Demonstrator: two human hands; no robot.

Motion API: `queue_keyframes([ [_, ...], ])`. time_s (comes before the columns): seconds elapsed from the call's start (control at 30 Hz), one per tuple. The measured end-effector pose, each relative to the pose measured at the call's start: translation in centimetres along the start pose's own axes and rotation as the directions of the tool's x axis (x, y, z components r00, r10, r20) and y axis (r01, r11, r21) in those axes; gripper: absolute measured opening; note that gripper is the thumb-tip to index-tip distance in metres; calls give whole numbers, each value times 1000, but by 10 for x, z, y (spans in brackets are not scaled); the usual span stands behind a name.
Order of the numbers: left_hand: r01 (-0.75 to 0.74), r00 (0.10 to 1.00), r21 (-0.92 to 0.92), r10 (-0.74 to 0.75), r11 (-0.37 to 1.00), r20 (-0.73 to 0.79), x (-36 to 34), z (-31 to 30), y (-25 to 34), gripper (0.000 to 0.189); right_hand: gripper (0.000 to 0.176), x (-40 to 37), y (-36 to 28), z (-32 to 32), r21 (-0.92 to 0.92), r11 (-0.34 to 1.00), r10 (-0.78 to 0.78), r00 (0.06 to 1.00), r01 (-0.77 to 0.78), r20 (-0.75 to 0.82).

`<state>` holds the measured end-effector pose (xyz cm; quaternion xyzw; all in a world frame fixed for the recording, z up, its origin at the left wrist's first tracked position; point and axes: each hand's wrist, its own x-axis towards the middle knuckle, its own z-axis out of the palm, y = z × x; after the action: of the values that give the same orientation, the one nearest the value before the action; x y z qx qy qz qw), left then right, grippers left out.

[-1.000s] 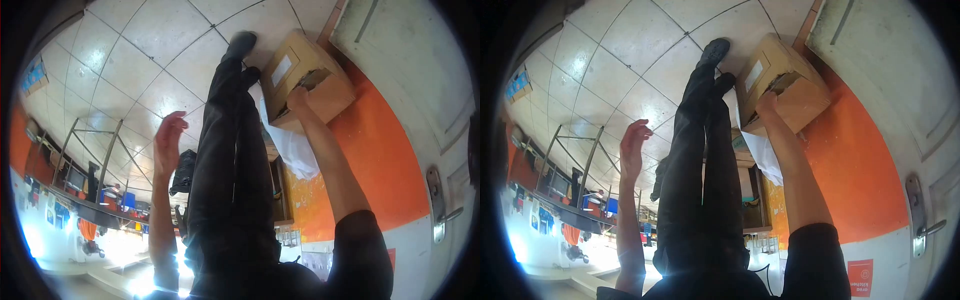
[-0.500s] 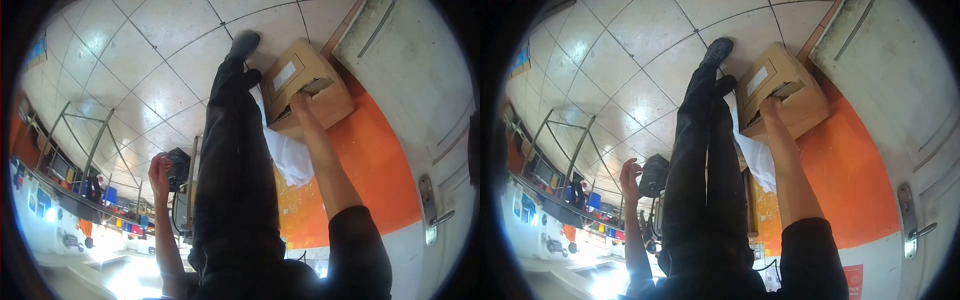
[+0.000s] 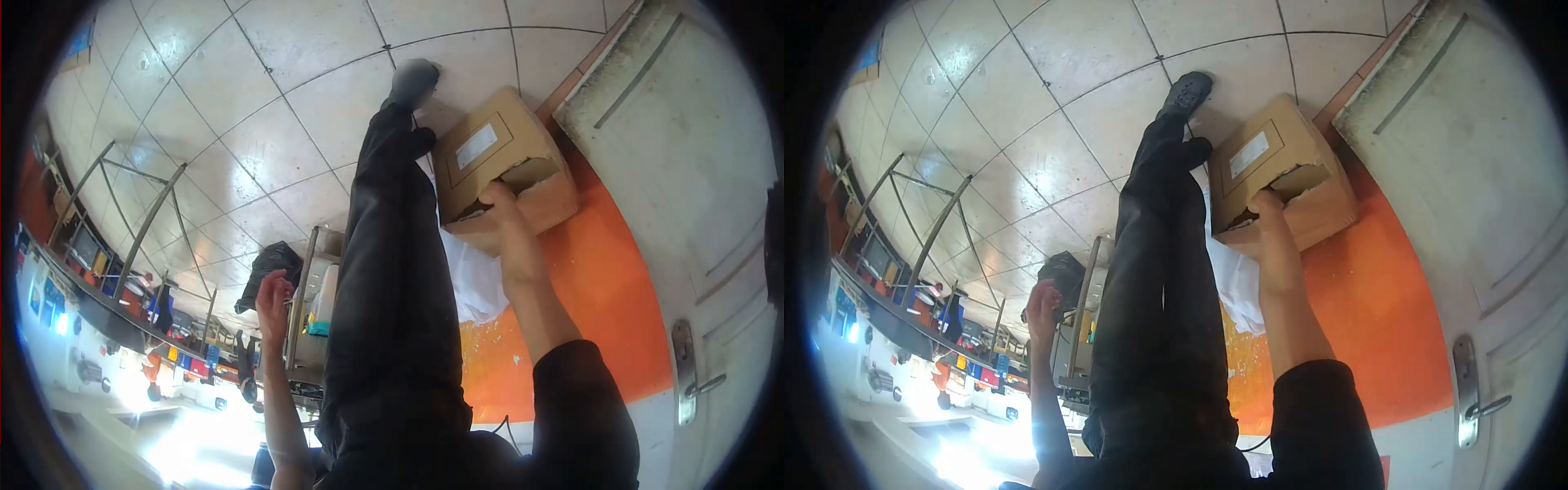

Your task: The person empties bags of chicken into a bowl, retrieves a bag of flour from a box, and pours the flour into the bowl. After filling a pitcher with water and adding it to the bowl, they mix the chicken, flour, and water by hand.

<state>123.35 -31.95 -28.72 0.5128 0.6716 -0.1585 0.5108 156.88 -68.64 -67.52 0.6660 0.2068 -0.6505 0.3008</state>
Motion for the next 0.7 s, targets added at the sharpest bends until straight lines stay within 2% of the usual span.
queue_keyframes([
  [0.03,36,999,-2,-36,999,-12,-5,3,-5,29,42,23,4,19,80,995,-52,998,56,-47],
  [0.1,111,993,-18,-111,994,-28,-14,8,-20,30,43,0,2,-10,39,998,-50,998,51,-26],
  [0.17,155,988,-6,-155,988,-18,-25,11,-45,29,44,-20,0,-12,-1,999,-39,999,39,-5],
  [0.2,176,984,-3,-176,984,-14,-27,15,-49,29,43,-22,-2,-9,53,999,17,978,-6,-207],
  [0.23,182,983,2,-182,983,-3,-32,17,-54,29,42,-26,-4,-6,117,992,82,917,-39,-391],
  [0.37,242,970,-13,-242,970,7,-51,23,-63,28,36,-39,-4,-15,181,983,90,879,-4,-469],
  [0.43,233,972,-29,-231,972,50,-55,20,-67,27,31,-45,-5,-23,82,996,11,907,26,-422],
  [0.47,223,974,-26,-222,974,52,-55,18,-69,27,31,-49,-7,-26,89,996,17,904,24,-427],
  [0.53,231,971,-24,-229,973,73,-57,14,-75,27,27,-65,-15,-35,436,900,228,847,4,-480],
  [0.57,221,973,-27,-219,975,75,-55,11,-80,27,27,-69,-14,-35,439,899,233,842,5,-487],
  [0.63,173,983,-51,-169,984,74,-48,0,-90,27,27,-74,-11,-32,27,992,124,927,-122,-353],
  [0.7,161,985,-84,-155,983,73,-41,-12,-92,27,24,-82,-12,-26,-25,990,108,875,-136,-472],
])
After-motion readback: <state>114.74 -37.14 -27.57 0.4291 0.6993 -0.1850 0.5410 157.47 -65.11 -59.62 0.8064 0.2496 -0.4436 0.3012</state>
